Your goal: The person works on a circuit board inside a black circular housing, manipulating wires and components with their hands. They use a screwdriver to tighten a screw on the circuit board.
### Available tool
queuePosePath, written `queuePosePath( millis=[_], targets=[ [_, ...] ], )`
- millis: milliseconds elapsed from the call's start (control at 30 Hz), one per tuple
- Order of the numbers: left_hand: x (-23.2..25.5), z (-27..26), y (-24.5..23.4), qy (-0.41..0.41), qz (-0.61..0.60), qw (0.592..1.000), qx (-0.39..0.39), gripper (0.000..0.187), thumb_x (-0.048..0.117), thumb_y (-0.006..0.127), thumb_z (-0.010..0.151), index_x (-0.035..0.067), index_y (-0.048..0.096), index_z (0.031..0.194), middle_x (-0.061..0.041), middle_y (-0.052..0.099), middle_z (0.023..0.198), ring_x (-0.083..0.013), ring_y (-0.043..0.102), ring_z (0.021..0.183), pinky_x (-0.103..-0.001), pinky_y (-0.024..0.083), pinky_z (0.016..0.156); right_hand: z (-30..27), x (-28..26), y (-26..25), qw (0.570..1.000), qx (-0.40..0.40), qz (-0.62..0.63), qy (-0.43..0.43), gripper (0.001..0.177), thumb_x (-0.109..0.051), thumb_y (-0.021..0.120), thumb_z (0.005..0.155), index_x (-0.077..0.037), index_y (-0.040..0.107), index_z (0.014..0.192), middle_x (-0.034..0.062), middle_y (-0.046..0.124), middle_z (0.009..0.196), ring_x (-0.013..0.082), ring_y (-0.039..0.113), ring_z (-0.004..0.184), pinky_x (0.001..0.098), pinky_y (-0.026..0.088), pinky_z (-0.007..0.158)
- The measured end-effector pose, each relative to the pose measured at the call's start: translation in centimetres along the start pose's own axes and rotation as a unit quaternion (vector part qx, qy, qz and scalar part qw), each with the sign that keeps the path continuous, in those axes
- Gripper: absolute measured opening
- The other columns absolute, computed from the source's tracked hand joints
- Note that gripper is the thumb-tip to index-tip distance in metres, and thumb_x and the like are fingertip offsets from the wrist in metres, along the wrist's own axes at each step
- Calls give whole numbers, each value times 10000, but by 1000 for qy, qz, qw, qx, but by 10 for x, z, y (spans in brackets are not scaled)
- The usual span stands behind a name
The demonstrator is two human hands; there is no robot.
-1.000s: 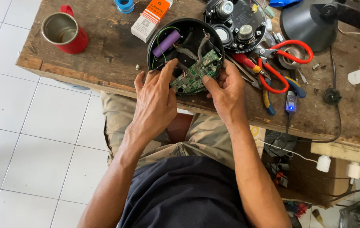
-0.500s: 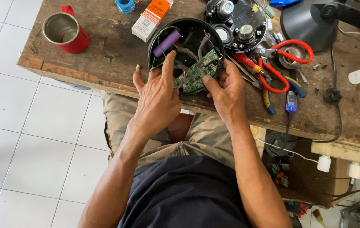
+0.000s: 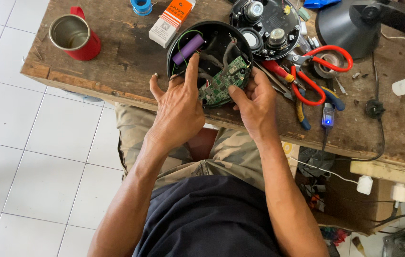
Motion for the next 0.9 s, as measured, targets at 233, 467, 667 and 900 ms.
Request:
queuePosePath(
  millis=[233, 467, 667, 900],
  targets=[
    [2, -5, -5, -1, -48, 999, 4, 1000, -4, 672, 921, 34, 164, 1781, -244, 742, 1173, -483, 615, 1289, -868, 84, 1178, -1, -5, 2, 1000, -1, -16, 0, 432, -51, 797, 1004, -14, 629, 1401, 128, 757, 1007, 146, 729, 775, 249, 636, 576],
    [15, -37, -38, 23, -164, 978, 130, 742, -112, 607, 964, 63, 497, 1676, -184, 720, 1384, -357, 699, 1267, -670, 272, 1257, 4, 11, -19, 999, 22, 28, 11, 452, -11, 782, 996, 25, 614, 1414, 166, 745, 1007, 199, 756, 753, 301, 664, 567],
    [-25, -56, -36, -37, -239, 935, 259, 547, -57, 656, 1016, 61, 603, 1548, -144, 707, 1295, -335, 757, 1167, -534, 563, 1110, 9, 8, -23, 999, 34, 9, -18, 442, -6, 793, 999, 24, 638, 1411, 184, 743, 1017, 200, 749, 755, 306, 665, 563],
    [-38, -56, -19, -50, -257, 928, 264, 579, -102, 673, 1005, 9, 554, 1561, -173, 698, 1303, -353, 776, 1168, -484, 615, 1049, 15, -22, -28, 996, 68, -6, -56, 403, -20, 812, 988, 14, 651, 1356, 171, 731, 1016, 193, 731, 759, 303, 652, 548]
  ],
)
Point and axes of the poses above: each hand's wrist, its own z-axis towards the middle knuckle, its own y-axis out of the palm, x = y × z, the point moved 7 cm from there along z, towards the middle knuckle
